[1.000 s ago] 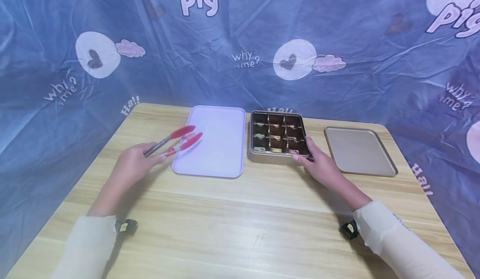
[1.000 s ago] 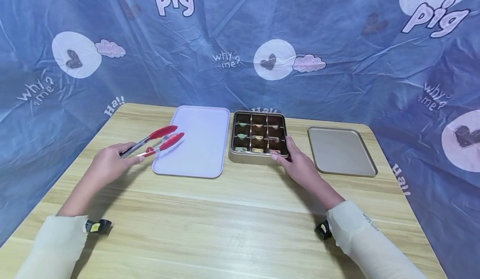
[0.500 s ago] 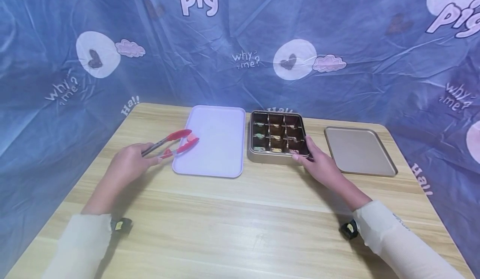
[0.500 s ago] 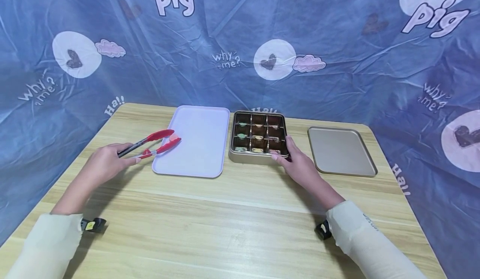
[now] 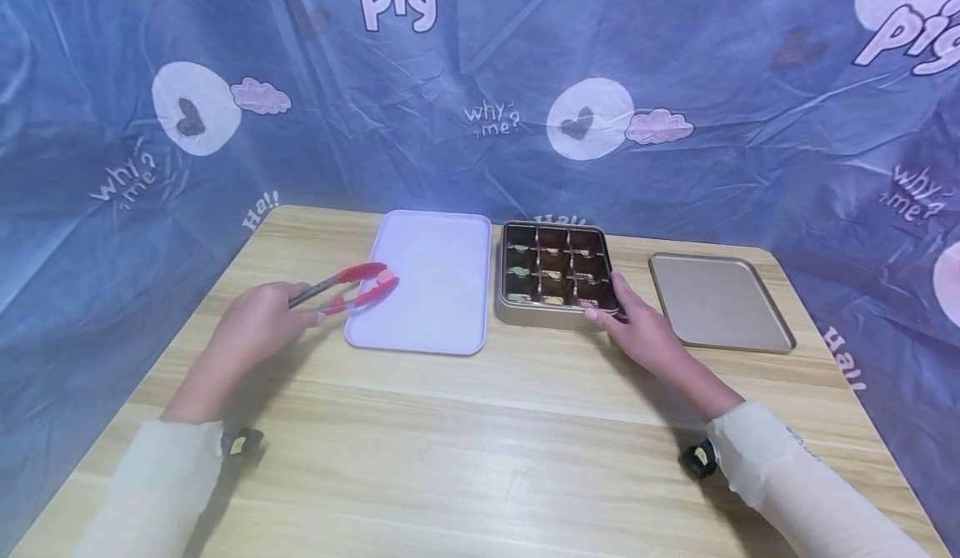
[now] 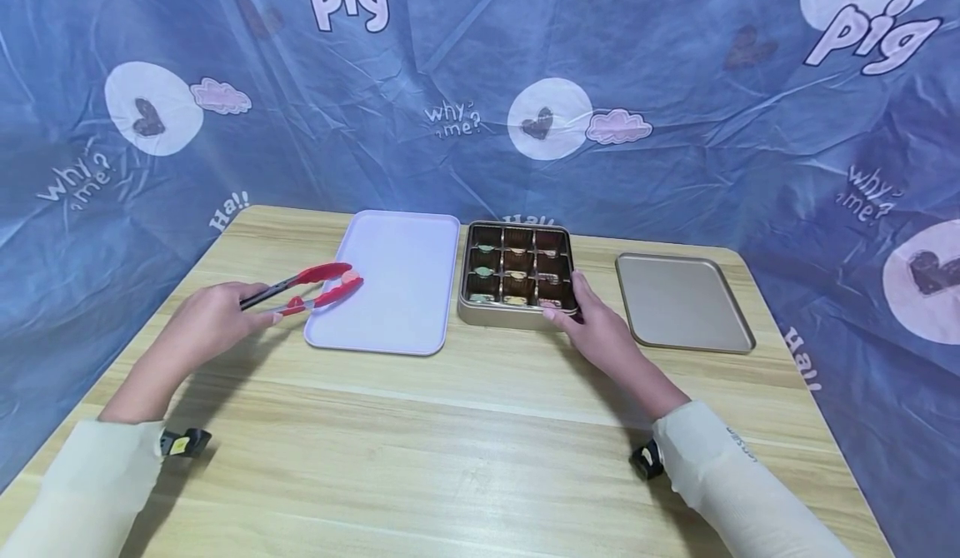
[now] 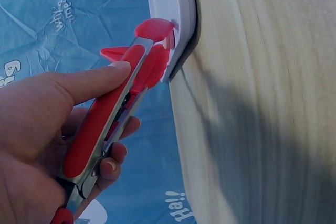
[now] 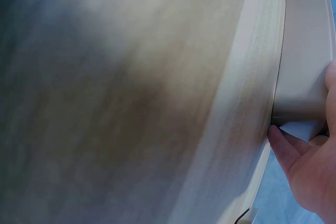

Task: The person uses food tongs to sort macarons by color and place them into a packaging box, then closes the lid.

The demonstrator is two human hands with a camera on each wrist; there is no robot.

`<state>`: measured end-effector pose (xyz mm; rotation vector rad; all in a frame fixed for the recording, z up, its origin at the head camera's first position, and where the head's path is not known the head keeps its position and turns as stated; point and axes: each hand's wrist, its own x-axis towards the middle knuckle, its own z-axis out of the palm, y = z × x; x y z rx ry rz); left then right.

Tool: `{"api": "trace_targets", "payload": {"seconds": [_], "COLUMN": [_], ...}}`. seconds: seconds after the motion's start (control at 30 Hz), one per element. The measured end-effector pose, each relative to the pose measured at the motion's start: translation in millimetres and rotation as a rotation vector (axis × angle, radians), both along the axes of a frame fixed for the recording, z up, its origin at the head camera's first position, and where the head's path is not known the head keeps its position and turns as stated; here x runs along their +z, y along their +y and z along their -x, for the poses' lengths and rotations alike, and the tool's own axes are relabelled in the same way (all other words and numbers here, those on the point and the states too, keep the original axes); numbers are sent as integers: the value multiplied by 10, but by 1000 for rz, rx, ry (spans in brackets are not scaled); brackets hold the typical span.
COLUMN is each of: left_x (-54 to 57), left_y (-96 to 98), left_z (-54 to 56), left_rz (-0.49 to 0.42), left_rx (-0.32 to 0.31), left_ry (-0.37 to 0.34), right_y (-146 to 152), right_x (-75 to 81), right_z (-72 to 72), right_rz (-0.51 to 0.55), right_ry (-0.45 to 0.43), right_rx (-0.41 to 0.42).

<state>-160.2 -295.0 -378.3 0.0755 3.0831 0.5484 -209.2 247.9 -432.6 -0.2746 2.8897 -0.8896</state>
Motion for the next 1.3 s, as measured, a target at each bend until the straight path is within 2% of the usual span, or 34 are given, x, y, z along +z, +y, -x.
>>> {"api": "trace_targets", "payload": {"seconds": [0.53,0.93,1.1,1.3], "left_x": [-73,-140,-140,-143], "left_y": [13,14,66,194], "left_z": [-52,-43,-25,32], "left_rz": [-71,-127,-159,-250], "left_rx": [33,62,59,51], "left_ry": [-5,-41,-38,-39], "right_y": [-4,-12,-10,-13], "right_x": [7,10,9,8], "right_z": [4,-3,-1,-3], "right_rz": [0,-3,2,1], "right_ry": [-7,-6,-5,1], "right_rx": [-8,-17,-13,-13]}}
